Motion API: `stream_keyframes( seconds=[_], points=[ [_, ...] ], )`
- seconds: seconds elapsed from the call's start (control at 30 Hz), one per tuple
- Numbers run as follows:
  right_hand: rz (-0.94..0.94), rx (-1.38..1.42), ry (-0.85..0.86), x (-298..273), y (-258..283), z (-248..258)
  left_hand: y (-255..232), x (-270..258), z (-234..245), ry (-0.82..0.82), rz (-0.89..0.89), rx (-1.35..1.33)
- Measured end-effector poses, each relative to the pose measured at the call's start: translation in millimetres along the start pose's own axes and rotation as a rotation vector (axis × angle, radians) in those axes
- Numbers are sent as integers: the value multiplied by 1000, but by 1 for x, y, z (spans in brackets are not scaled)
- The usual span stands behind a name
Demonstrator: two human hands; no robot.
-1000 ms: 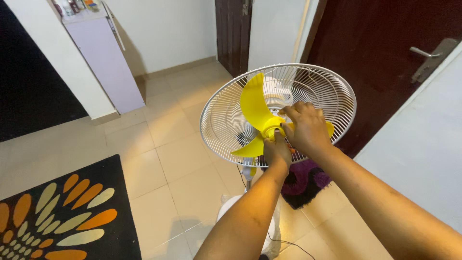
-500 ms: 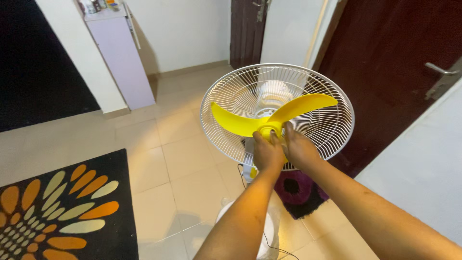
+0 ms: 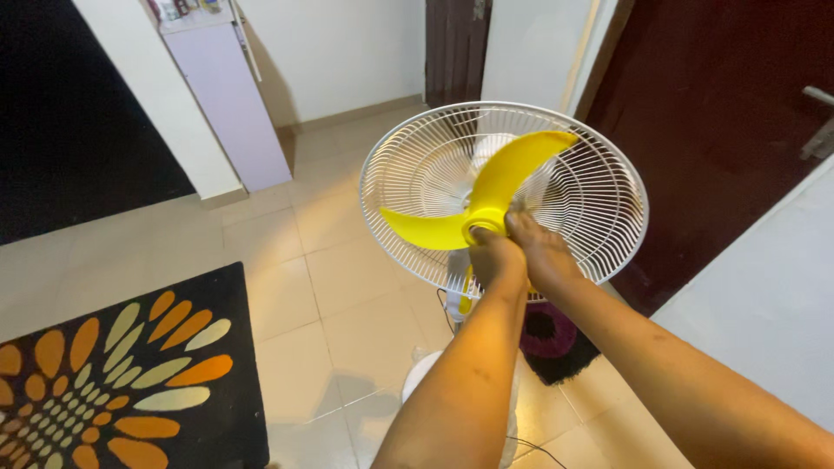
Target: The person attaches a yellow fan blade to a standing fan motor and secures it with a nut. They then retrieve a yellow cap from a nearby mattress and place it over the blade hub to complete the assembly.
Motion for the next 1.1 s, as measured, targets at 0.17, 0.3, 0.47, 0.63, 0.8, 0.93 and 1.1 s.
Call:
stream_keyframes(
  seconds=[0.17,0.3,0.47,0.63,0.8,0.93,1.1],
  points=[
    [-80,94,97,2,2,10,29,46,-33,98,144,-493],
    [-14,99,77,13,17,30,56,87,-57,295,225,-671],
    [-115,-63,210,22,28,50,58,112,-25,451,339,-26],
    [-115,-26,86,19,33,63,-5,73,49,-181,-694,439],
    [14,-31,-144,13,32,75,-35,58,43,126,-920,172],
    [5,-19,-182,12,36,82,-23,78,23,507,-689,-167],
    [7,-209,-509,-2,53,89,-23,77,14,546,-789,-89]
  ],
)
Point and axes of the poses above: each hand's wrist, its own x-axis towards the middle knuckle, its own z-axis out of the back of the hand, y = z × x, the point moved 5 cm from there along x, towards the middle knuckle, and after that the axes turned 1 degree about z, right-handed, at the moved point
